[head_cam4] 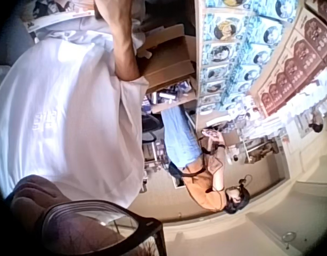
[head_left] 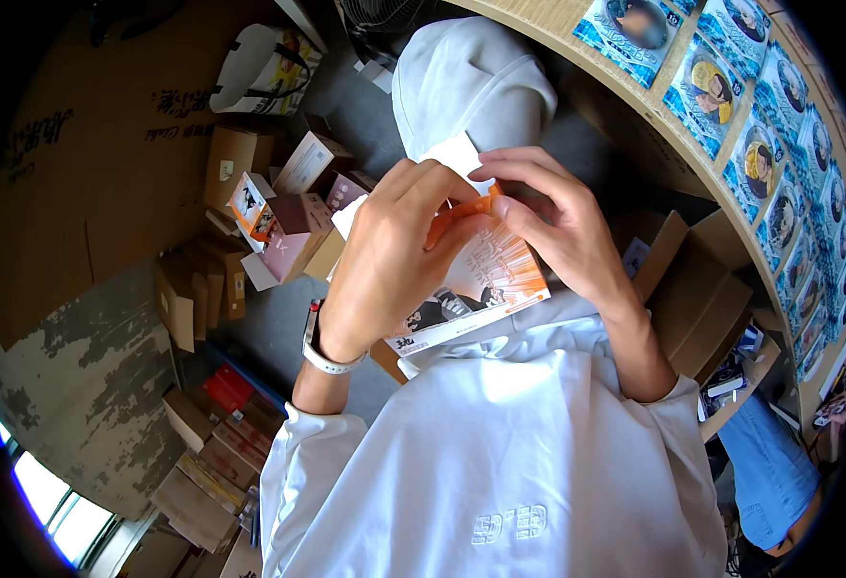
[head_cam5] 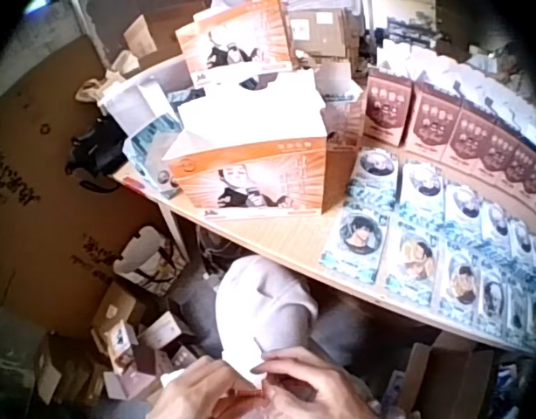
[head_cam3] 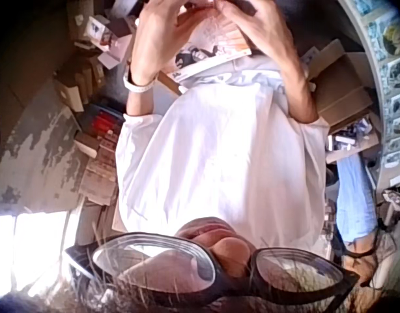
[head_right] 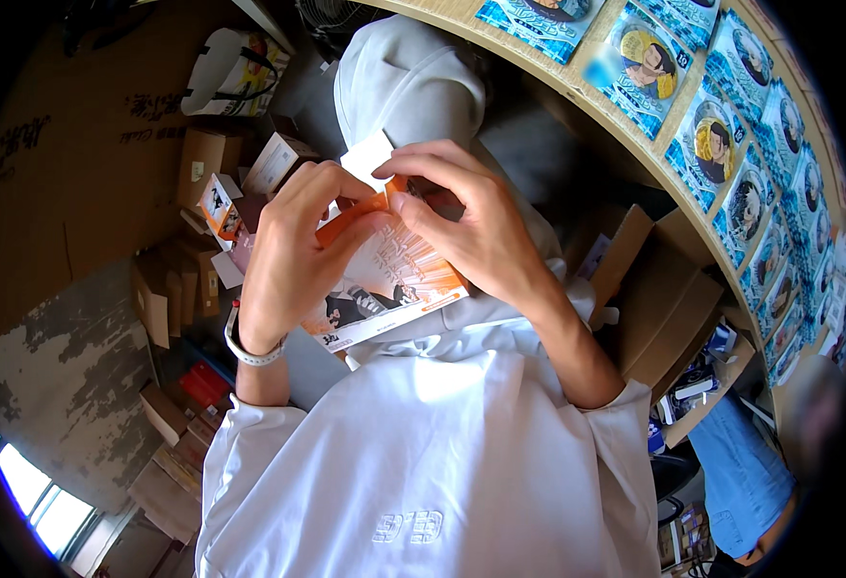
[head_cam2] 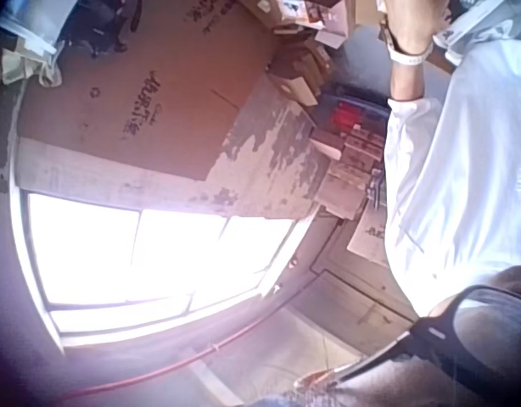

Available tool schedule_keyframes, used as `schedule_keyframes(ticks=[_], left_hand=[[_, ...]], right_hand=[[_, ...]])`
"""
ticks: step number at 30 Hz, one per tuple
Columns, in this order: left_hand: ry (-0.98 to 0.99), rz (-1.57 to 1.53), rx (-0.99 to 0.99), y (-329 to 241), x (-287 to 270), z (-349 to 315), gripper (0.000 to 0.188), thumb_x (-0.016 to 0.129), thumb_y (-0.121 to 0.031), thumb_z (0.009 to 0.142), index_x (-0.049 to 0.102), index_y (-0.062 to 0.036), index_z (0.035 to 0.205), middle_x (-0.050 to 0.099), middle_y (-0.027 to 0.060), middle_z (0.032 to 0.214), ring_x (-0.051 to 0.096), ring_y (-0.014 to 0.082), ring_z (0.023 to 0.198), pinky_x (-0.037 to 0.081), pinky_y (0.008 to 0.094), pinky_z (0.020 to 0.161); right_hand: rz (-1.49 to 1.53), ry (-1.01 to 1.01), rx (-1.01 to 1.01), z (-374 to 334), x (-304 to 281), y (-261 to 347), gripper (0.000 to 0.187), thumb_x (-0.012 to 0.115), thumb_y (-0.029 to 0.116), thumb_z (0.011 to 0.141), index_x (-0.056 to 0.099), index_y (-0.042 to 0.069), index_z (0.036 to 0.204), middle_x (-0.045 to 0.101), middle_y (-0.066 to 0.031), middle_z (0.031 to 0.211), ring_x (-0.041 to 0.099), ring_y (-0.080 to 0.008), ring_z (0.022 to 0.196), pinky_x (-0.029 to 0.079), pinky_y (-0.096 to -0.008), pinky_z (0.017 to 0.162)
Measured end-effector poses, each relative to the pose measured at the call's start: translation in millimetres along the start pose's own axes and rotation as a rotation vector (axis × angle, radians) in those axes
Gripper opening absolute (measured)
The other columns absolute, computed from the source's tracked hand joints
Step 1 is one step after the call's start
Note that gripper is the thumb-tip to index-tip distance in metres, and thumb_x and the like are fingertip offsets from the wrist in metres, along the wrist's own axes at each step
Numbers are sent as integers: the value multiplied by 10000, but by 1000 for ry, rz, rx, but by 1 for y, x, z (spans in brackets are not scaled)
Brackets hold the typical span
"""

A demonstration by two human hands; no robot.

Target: The person assembles small printed cardboard boxes by folding flaps and inserting tabs. They place each completed box on a table alongside other finished boxes and printed sheets.

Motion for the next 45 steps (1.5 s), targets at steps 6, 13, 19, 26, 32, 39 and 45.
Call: schedule_keyframes(ticks=[6,13,19,26,32,39,45], left_hand=[[59,-2,-42,3,-4,-1,180,809,-32,849,691,8,979,647,94,909,589,232,782,501,346,699],[2,12,11,3,-3,-4,225,841,10,793,685,0,955,665,91,923,644,236,839,529,343,746],[18,13,18,4,-3,-3,209,838,26,787,686,0,928,660,91,910,625,240,825,516,345,738],[-4,-30,-25,5,-6,-3,171,779,29,843,705,3,996,647,82,899,602,208,805,510,331,722],[-31,-56,-55,7,-10,-8,187,763,22,861,708,-9,1038,651,72,902,612,169,798,494,290,674],[74,-186,-129,4,-10,-6,151,736,31,909,687,10,1050,671,51,922,630,120,809,499,254,690],[152,-292,-162,-4,-22,-13,162,728,-7,946,662,25,1090,720,68,983,703,129,880,556,264,713]], right_hand=[[-6,12,-59,-2,-2,-2,306,656,33,932,690,-13,1232,649,-115,1261,664,-205,1123,543,-319,963],[-17,10,-54,-1,-2,-4,316,664,34,924,691,-6,1236,651,-114,1259,662,-214,1127,542,-325,965],[-20,10,-41,-1,-1,-3,306,666,38,933,691,-5,1235,654,-109,1250,665,-206,1110,543,-322,952],[1,4,-21,-1,-3,-9,295,648,53,948,693,-7,1234,655,-107,1248,669,-200,1097,544,-313,946],[-12,23,-21,0,0,-5,320,650,76,946,688,-1,1255,653,-119,1275,662,-220,1145,527,-327,994],[-91,92,-124,-2,6,4,453,667,126,961,631,27,1402,627,-168,1391,642,-275,1231,490,-372,1064],[-13,344,50,14,4,25,456,674,203,1010,615,3,1417,729,-125,1148,640,-115,996,541,-303,878]])
Point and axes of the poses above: each hand's wrist, its own z-axis towards the middle knuckle, its own x-axis out of the palm, y = z × x, the point moved 8 cm from there along z, towards the middle knuckle
